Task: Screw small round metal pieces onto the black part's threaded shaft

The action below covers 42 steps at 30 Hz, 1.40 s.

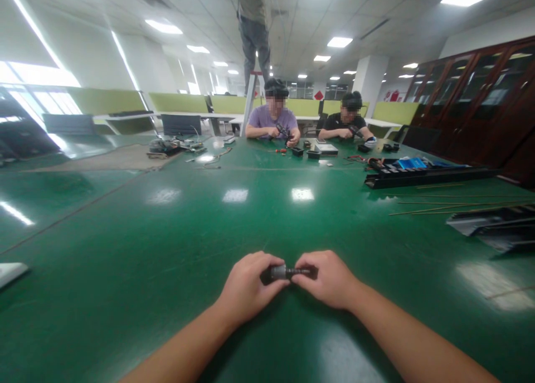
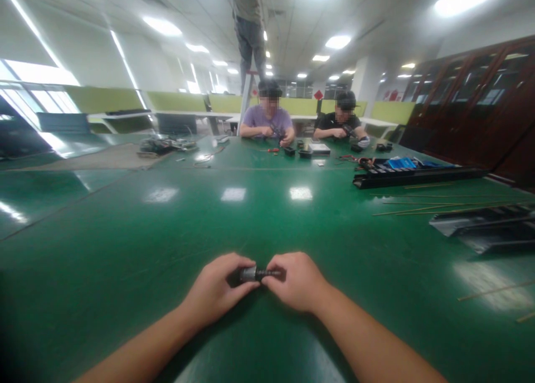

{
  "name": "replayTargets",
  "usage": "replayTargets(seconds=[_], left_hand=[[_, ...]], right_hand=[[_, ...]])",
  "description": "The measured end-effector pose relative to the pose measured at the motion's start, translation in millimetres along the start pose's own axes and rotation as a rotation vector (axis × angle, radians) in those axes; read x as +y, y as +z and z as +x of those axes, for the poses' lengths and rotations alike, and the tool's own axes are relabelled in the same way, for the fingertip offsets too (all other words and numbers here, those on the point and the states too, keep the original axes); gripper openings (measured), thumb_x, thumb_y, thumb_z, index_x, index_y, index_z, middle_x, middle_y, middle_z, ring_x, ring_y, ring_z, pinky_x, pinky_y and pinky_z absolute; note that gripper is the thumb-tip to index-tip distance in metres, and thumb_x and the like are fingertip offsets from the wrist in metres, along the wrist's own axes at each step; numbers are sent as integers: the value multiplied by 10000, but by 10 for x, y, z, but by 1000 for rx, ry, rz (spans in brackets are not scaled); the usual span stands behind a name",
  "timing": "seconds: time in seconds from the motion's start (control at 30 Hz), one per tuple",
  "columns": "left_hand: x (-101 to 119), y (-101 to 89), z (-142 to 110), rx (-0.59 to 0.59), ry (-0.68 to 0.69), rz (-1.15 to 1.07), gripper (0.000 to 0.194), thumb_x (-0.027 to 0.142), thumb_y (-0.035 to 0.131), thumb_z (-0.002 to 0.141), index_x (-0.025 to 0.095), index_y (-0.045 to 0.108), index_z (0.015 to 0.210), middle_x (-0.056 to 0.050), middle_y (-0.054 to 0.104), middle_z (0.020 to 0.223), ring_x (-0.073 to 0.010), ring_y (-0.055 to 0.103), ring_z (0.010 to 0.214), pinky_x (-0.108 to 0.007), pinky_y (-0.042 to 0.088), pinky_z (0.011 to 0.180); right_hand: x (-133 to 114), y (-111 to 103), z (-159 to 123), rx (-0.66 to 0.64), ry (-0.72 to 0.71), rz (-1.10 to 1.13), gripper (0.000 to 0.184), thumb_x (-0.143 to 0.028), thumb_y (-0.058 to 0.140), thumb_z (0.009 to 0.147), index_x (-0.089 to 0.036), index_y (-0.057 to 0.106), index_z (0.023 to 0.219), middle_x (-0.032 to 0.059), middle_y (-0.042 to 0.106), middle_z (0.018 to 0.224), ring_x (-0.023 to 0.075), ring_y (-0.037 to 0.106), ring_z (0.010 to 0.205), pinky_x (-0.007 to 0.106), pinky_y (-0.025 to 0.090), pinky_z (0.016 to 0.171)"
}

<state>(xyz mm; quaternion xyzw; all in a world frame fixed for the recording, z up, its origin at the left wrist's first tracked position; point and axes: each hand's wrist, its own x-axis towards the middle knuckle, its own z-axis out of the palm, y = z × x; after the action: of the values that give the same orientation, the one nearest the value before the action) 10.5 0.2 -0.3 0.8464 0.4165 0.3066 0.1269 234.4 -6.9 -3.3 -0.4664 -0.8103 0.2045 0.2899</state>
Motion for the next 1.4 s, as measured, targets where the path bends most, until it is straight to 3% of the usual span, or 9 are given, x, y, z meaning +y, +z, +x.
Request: replayTargets(seconds=[1.4], left_hand=[[-50,-26,15,23,-2,4,220,320,729,792,227,689,987,-41,710,918,-200,648,839,-332,503,767]], right_hand=[[-21,-51,7,28,22,-16,87,-293,682,837,-216,721,824,2,715,752,159,628,689,257,407,653]])
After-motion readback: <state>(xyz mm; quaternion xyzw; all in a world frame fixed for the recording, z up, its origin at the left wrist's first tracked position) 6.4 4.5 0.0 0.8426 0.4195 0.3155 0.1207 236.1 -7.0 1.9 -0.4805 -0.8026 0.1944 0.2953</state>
